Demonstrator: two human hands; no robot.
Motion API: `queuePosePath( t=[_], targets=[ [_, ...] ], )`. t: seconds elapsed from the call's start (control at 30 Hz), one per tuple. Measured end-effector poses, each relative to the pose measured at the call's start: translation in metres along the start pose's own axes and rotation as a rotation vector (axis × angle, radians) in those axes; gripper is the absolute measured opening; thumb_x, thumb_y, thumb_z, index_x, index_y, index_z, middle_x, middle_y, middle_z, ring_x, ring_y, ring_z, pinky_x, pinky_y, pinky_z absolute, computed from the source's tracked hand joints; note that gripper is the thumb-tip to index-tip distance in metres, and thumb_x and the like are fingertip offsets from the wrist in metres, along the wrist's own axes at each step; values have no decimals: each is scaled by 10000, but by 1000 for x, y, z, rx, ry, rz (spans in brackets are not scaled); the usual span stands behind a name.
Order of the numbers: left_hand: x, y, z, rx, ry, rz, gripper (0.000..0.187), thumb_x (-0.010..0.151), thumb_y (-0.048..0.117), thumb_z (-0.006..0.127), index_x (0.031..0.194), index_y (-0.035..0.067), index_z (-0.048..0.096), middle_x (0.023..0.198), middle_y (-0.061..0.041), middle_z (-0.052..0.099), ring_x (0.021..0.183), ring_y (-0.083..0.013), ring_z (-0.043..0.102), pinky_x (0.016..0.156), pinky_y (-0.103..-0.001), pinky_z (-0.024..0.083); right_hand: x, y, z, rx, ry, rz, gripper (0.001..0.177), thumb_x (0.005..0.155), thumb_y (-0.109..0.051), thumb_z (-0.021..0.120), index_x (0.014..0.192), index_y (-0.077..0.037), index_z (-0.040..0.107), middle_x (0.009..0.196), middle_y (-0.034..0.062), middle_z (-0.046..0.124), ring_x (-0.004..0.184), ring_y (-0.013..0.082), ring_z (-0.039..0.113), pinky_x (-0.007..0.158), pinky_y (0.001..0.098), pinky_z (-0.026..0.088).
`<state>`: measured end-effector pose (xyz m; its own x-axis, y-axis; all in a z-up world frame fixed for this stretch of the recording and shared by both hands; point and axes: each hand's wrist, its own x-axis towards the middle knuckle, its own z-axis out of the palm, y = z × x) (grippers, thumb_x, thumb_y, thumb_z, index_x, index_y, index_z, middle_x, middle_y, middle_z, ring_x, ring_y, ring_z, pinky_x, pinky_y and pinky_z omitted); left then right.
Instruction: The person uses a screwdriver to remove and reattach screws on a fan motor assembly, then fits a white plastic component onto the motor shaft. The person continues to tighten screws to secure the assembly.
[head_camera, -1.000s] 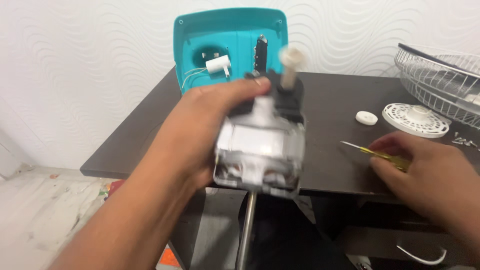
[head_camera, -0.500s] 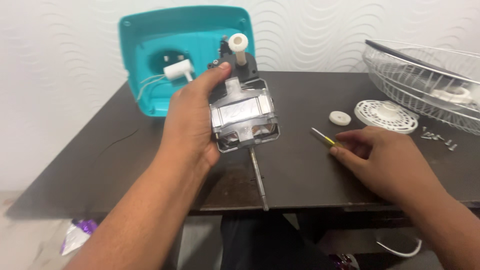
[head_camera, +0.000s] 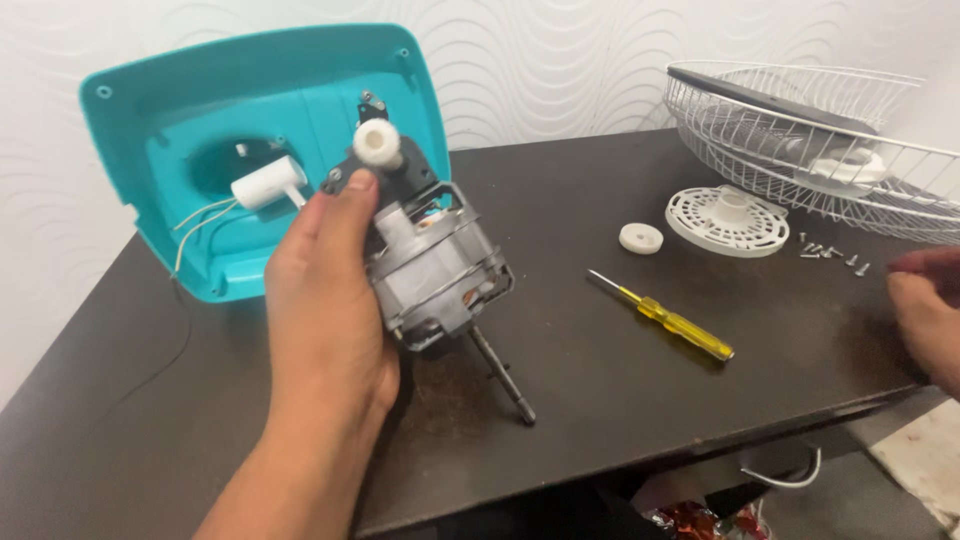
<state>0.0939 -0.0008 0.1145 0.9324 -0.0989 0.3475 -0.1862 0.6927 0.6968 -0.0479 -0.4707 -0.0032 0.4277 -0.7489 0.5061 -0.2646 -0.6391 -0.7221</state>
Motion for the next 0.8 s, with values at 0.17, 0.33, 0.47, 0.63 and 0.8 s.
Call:
queuePosePath(
  t=[0.17,0.33,0.47,0.63,0.8],
  targets=[
    [-3,-2,-4,13,35,3,279,995,188,604,1195,3,668,1038,-44,720,899,-114,681,799,-297,588,59,83,13,-50,-57,-52,243,1098,-205,675,1197,16,649,985,206,686,763,305,697,659,428,599],
    [-3,-5,-7,36,71,11,272,1005,204,610,1173,2,683,1016,-40,720,885,-103,671,790,-280,580,76,110,21,-140,-140,43,321,1055,-222,724,1184,49,609,941,216,676,718,345,705,613,478,607],
    [-3,-7,-6,84,99,44,285,1000,207,631,1183,-2,697,1034,-36,725,892,-78,658,797,-246,554,67,90,24,-38,-192,17,293,1120,-240,631,1211,35,585,870,270,696,617,393,714,527,514,599],
    [-8,-6,-5,221,90,119,339,979,231,669,1206,-18,708,946,-33,742,799,-45,622,695,-215,497,19,-18,26,-11,-183,-98,267,1067,-214,656,1155,33,605,908,204,705,715,302,718,571,420,586],
    [-13,-8,-2,258,77,106,355,950,240,695,1197,-16,700,842,-44,771,680,-23,595,563,-201,427,-67,-172,10,144,-190,-227,242,1014,-187,682,1100,32,625,947,138,714,814,211,722,614,327,573]
  ],
)
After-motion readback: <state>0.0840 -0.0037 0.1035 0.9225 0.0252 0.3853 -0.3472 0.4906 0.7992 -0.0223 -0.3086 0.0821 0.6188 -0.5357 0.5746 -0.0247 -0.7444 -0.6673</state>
